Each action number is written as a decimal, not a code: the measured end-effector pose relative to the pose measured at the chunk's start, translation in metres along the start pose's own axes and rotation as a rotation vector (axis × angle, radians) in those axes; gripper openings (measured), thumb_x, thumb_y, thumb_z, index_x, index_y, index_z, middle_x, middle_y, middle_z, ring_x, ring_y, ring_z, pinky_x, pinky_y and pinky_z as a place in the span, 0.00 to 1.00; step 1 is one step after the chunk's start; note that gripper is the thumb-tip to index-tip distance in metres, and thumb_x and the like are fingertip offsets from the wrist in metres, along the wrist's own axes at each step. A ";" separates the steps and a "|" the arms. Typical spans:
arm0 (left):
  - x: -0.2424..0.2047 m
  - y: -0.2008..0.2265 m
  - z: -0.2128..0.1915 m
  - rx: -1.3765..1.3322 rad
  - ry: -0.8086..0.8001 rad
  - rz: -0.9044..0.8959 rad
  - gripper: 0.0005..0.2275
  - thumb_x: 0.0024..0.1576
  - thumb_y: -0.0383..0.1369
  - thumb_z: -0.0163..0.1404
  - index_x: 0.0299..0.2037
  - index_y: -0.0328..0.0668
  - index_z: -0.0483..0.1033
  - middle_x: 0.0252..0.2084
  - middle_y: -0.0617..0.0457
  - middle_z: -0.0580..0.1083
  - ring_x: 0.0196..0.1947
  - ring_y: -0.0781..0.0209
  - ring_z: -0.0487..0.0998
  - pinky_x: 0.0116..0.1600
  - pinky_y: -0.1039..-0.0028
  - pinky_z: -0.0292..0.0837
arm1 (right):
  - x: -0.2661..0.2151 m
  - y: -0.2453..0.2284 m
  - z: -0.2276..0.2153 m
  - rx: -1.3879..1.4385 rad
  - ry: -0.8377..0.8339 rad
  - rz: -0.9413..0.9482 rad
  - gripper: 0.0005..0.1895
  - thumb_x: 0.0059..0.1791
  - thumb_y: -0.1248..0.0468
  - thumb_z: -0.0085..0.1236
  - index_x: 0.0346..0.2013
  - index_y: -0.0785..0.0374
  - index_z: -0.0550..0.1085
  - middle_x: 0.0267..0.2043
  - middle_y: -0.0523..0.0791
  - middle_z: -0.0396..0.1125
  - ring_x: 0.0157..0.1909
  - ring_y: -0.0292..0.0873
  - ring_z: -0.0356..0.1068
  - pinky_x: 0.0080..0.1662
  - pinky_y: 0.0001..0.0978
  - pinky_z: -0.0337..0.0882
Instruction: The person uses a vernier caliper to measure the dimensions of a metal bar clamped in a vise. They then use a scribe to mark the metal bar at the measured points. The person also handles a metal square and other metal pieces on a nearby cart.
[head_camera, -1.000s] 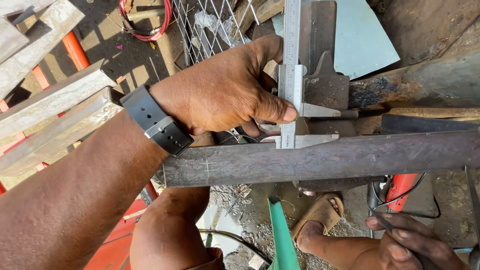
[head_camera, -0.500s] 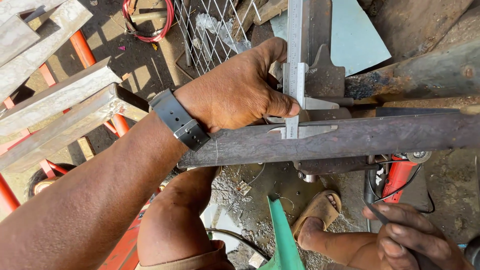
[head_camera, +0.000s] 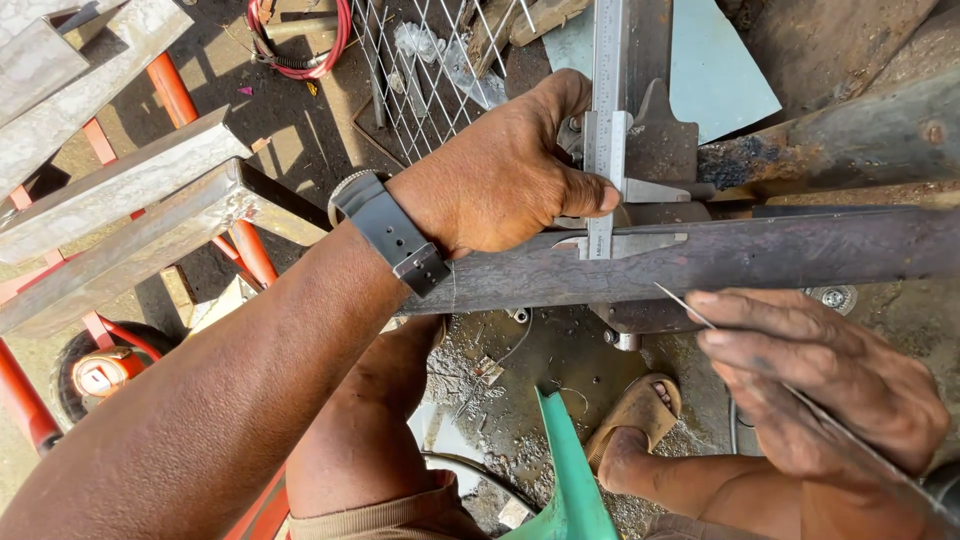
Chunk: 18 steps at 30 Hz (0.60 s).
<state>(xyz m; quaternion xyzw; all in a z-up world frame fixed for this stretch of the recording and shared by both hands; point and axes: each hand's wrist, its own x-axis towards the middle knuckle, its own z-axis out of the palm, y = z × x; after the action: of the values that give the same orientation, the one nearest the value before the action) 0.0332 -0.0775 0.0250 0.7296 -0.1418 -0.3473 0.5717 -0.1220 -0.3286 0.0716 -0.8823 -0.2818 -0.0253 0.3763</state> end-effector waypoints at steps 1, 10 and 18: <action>0.000 0.001 -0.001 0.051 0.014 -0.007 0.20 0.55 0.33 0.65 0.50 0.46 0.65 0.26 0.60 0.64 0.26 0.67 0.58 0.29 0.68 0.59 | 0.007 -0.002 0.007 0.023 0.080 -0.019 0.08 0.48 0.72 0.59 0.42 0.70 0.76 0.49 0.54 0.75 0.53 0.49 0.81 0.56 0.37 0.84; 0.008 -0.010 0.002 0.034 0.027 0.079 0.19 0.54 0.33 0.65 0.48 0.44 0.65 0.34 0.59 0.72 0.30 0.69 0.66 0.33 0.70 0.69 | 0.018 0.003 0.004 0.062 0.014 0.171 0.07 0.53 0.68 0.54 0.43 0.64 0.78 0.51 0.51 0.76 0.58 0.50 0.79 0.59 0.42 0.82; 0.003 -0.003 0.001 0.093 0.025 0.052 0.21 0.58 0.32 0.67 0.42 0.48 0.59 0.29 0.61 0.58 0.27 0.67 0.56 0.28 0.68 0.56 | 0.012 0.016 0.008 0.093 0.001 0.130 0.10 0.55 0.65 0.50 0.49 0.61 0.75 0.55 0.52 0.74 0.63 0.56 0.76 0.65 0.48 0.84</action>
<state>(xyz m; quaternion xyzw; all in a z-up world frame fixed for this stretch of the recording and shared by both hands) 0.0343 -0.0789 0.0216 0.7557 -0.1692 -0.3163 0.5479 -0.1048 -0.3262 0.0582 -0.8801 -0.2247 0.0118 0.4180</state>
